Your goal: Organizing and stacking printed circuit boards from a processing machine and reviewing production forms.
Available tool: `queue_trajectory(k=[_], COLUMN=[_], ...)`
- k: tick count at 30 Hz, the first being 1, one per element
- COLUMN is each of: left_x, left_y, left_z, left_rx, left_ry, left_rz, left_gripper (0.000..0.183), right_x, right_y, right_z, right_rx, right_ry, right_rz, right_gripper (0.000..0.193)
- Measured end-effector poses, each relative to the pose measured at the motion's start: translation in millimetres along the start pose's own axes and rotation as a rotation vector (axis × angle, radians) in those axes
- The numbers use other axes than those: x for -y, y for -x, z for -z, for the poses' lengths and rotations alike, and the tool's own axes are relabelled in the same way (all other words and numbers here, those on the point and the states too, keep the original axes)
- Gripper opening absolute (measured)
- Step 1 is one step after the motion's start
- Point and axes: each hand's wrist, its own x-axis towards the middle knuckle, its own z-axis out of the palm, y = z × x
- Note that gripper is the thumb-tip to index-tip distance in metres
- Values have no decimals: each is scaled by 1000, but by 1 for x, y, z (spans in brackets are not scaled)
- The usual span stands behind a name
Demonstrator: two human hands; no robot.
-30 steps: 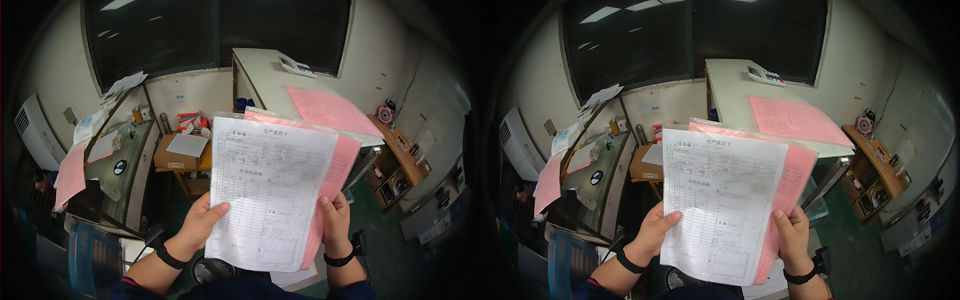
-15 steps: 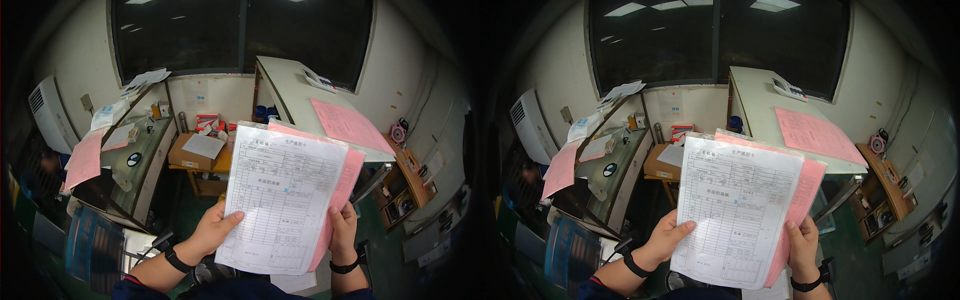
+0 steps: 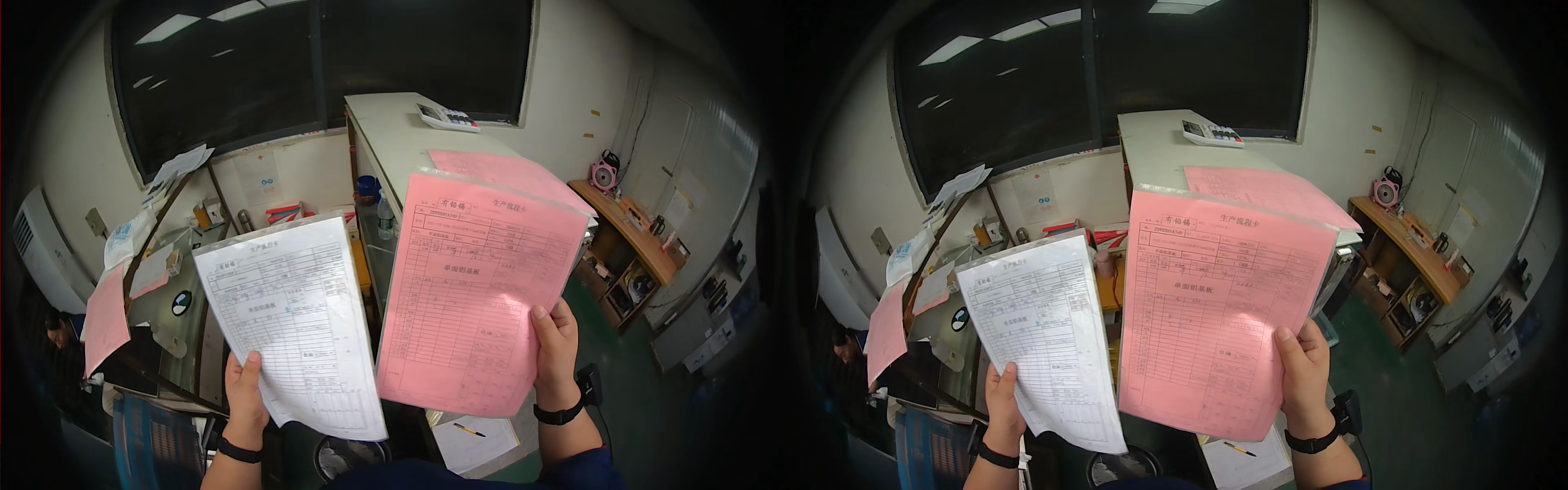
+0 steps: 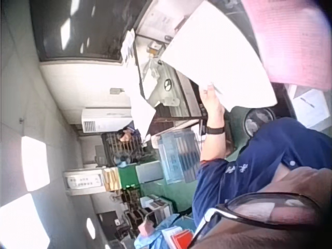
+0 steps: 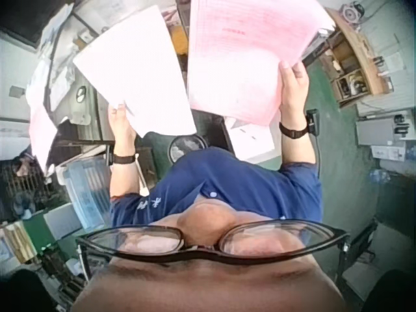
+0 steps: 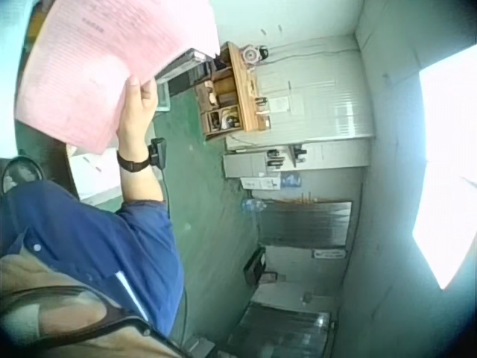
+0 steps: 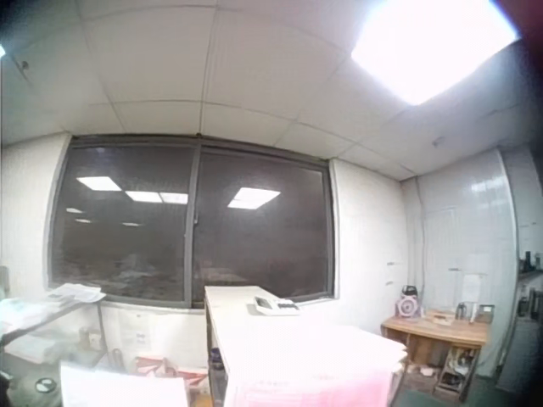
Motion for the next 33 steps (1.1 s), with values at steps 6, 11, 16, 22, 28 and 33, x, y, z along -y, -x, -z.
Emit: queue_trajectory(k=[6, 11, 16, 22, 28, 33], left_x=[0, 4, 15, 18, 43, 48], left_y=[-4, -8, 1, 4, 20, 51], left_z=[17, 20, 7, -2, -11, -29], left_rx=[-73, -95, -99, -53, 8, -9], left_ry=[-30, -77, -212, -409, -445, -364], left_rz=[-47, -80, -118, -257, -287, -96], left_gripper=[39, 37, 37, 40, 45, 42], right_x=[-2, -3, -8, -2, -21, -40], right_y=[-3, -6, 4, -8, -6, -6], right_z=[7, 4, -14, -33, -52, -61], right_rx=[-16, -2, 45, 275, 354, 376], right_ry=[-2, -13, 29, 205, 165, 281], right_rz=[13, 20, -65, 85, -246, -366], right_gripper=[29, 29, 24, 23, 24, 24])
